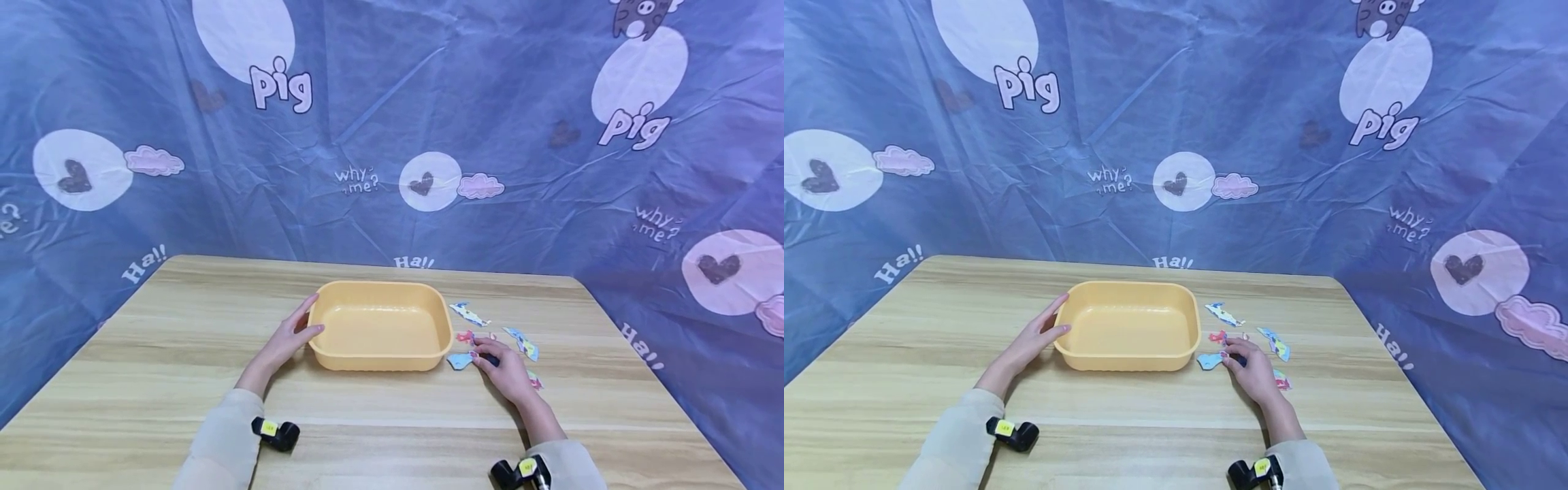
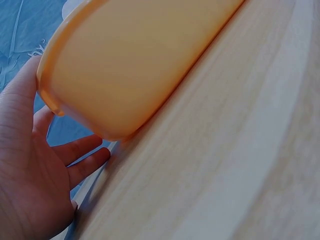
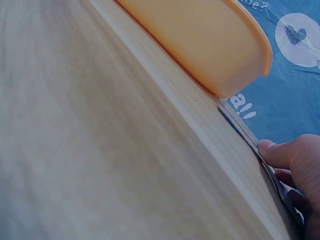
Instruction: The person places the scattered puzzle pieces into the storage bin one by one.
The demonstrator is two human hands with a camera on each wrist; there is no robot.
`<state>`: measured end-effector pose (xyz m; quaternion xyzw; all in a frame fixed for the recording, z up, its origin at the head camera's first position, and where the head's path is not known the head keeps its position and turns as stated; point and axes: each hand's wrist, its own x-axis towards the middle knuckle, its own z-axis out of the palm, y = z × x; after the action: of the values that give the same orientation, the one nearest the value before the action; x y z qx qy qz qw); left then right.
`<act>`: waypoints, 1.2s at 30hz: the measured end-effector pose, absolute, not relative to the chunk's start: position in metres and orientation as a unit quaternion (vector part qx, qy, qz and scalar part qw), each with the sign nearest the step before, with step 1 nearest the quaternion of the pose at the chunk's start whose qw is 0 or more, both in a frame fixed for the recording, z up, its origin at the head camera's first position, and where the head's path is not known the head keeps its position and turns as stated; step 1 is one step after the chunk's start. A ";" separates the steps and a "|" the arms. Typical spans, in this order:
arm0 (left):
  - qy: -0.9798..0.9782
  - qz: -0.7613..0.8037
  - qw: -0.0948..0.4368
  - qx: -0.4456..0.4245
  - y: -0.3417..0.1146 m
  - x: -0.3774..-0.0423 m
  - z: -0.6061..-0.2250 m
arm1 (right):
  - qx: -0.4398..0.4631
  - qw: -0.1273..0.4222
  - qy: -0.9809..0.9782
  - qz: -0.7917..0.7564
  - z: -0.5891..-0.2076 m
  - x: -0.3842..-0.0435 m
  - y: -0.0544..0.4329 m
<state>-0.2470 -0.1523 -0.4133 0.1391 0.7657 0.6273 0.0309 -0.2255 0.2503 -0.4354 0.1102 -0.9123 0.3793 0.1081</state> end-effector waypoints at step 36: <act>0.765 0.626 0.025 0.149 -0.147 -0.237 -0.400 | 0.061 0.152 -0.899 0.406 -0.400 -0.241 0.259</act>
<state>-0.2366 -0.1470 -0.3998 0.1487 0.7650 0.6262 0.0253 -0.2414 0.2592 -0.3999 0.0606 -0.8991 0.4060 0.1518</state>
